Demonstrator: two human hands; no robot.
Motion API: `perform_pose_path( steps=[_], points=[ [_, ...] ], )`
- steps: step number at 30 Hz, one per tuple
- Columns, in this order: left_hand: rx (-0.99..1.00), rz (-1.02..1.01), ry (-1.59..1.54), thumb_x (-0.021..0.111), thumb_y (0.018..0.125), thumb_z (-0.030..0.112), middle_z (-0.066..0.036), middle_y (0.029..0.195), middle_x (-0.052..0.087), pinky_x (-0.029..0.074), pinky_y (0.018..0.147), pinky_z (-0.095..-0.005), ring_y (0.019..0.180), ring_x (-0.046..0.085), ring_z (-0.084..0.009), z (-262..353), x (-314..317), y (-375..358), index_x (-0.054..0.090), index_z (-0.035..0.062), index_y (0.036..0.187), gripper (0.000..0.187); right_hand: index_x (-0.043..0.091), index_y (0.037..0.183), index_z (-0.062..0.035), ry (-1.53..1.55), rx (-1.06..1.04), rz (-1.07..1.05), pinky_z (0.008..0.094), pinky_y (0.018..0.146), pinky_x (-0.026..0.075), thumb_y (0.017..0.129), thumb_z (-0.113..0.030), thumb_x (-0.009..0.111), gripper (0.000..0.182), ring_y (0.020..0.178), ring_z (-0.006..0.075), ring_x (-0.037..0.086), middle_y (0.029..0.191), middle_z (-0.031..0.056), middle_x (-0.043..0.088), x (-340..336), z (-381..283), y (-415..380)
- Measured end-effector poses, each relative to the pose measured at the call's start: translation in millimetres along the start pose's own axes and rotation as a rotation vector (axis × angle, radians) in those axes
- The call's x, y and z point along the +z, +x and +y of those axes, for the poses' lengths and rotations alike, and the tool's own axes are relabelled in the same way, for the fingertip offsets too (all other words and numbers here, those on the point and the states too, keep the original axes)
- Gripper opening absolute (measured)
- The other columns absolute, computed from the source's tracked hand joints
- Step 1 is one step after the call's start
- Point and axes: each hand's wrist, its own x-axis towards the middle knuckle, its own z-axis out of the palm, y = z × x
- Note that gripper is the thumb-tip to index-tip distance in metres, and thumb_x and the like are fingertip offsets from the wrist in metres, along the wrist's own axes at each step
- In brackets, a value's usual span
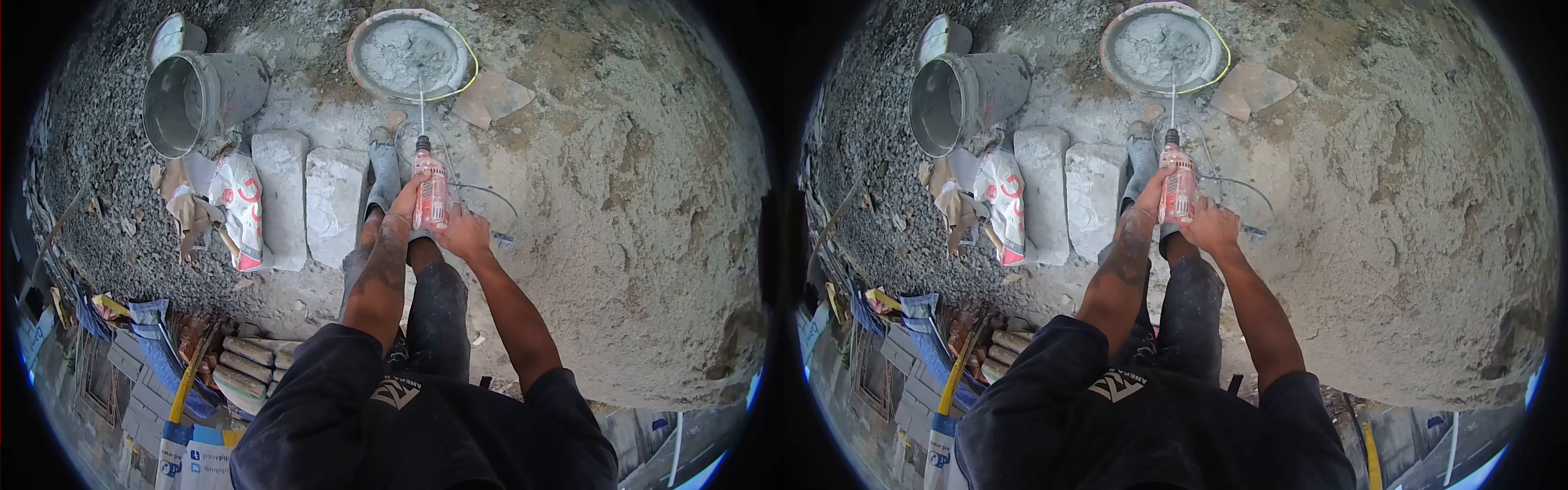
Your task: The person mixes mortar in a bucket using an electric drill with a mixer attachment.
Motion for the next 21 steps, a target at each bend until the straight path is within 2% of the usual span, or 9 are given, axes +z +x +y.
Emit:
perform_pose_path(
  steps=[10, 16, 21],
  points=[
    [0.025, 0.007, -0.007, 0.052, 0.084, 0.035, -0.014, 0.093, 0.061, 0.051, 0.075, -0.0379, 0.082, 0.061, -0.0251, -5.6, -5.8, 4.2, 0.051, 0.0014, 0.109, 0.042, 0.046, 0.101, -0.0001, -0.084, -0.061, -0.088, 0.0453, 0.073, 0.046, 0.066, -0.04, 0.068, 0.057, 0.084, 0.0342, 0.06, 0.098, 0.0175, 0.058, -11.1, 3.9, 0.7],
    [0.019, 0.004, -0.037, 0.053, 0.083, 0.035, -0.013, 0.094, 0.061, 0.051, 0.075, -0.038, 0.082, 0.061, -0.0248, -10.4, -11.5, 8.0, 0.051, 0.002, 0.11, 0.043, 0.047, 0.1, -0.0003, -0.057, -0.035, -0.069, 0.0458, 0.072, 0.046, 0.066, -0.039, 0.069, 0.057, 0.082, 0.0355, 0.06, 0.096, 0.0174, 0.057, -2.5, 8.3, 6.8],
    [0.021, -0.002, -0.038, 0.053, 0.083, 0.036, -0.013, 0.095, 0.06, 0.051, 0.075, -0.0385, 0.083, 0.061, -0.0255, -11.5, -15.9, 7.3, 0.051, 0.003, 0.11, 0.043, 0.049, 0.097, 0.0008, -0.095, -0.13, -0.018, 0.0431, 0.069, 0.049, 0.067, -0.039, 0.067, 0.053, 0.077, 0.0329, 0.061, 0.09, 0.016, 0.058, 1.1, 9.0, 4.1]
  ],
)
